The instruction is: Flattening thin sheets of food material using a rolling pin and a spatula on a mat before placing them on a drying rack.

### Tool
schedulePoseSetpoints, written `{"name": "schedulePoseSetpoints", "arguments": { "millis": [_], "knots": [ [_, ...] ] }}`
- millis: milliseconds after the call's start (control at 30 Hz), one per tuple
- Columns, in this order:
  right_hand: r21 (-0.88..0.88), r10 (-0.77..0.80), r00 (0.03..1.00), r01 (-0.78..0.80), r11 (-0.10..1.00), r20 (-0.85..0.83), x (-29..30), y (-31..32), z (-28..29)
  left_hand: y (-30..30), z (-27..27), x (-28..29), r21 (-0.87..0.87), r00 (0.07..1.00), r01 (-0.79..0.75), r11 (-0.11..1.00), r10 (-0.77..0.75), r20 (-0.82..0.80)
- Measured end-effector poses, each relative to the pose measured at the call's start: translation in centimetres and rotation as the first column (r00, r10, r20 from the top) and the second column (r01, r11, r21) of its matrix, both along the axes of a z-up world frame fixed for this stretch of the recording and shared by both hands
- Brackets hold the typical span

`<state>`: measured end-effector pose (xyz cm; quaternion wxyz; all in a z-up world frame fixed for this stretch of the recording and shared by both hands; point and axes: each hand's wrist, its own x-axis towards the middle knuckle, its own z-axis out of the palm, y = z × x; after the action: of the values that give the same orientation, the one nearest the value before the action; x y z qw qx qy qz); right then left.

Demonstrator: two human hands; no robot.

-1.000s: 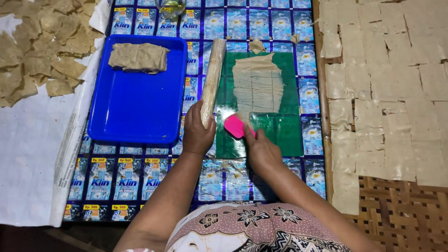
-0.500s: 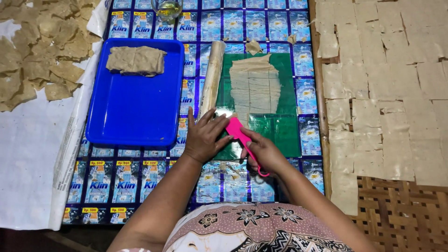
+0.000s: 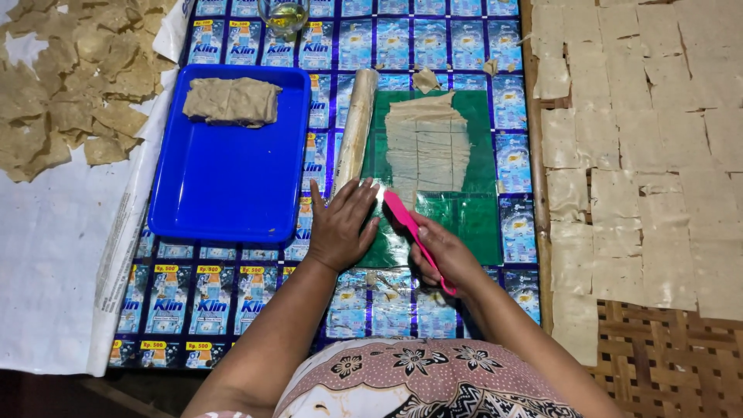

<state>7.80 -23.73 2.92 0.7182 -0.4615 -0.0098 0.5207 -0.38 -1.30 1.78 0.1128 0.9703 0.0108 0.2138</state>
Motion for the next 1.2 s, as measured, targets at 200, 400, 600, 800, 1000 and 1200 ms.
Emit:
{"name": "schedulePoseSetpoints", "arguments": {
  "millis": [200, 400, 600, 800, 1000, 1200],
  "knots": [
    [-0.371, 0.145, 0.950, -0.034, 0.928, 0.276, 1.0, -1.5, -3.3, -3.5, 0.1, 0.9, -0.048, 0.999, -0.034, 0.998, 0.032, -0.041],
    [-0.264, -0.056, 0.986, 0.012, 0.965, -0.159, 2.1, -3.1, -2.6, -4.8, -1.0, 1.9, -0.209, 0.996, -0.024, 0.978, 0.005, -0.090],
    [-0.535, 0.254, 0.697, 0.217, 0.817, 0.671, 1.7, -5.5, 2.7, -4.7, -2.3, 1.9, -0.100, 0.997, -0.032, 0.994, 0.024, -0.079],
    [-0.831, 0.795, 0.349, 0.457, 0.318, 0.497, 1.9, -4.9, 7.3, -4.8, -1.7, 2.1, -0.104, 0.994, -0.058, 0.993, 0.048, -0.100],
    [-0.809, 0.857, 0.224, 0.501, 0.307, 0.464, 5.1, -3.3, 4.6, -4.9, -1.8, 1.8, -0.121, 0.994, -0.065, 0.990, 0.054, -0.093],
    [-0.743, 0.839, 0.126, 0.545, 0.388, 0.530, 11.6, -1.9, 3.3, -4.8, -0.9, 1.8, -0.143, 0.995, -0.030, 0.989, 0.016, -0.099]
  ]
}}
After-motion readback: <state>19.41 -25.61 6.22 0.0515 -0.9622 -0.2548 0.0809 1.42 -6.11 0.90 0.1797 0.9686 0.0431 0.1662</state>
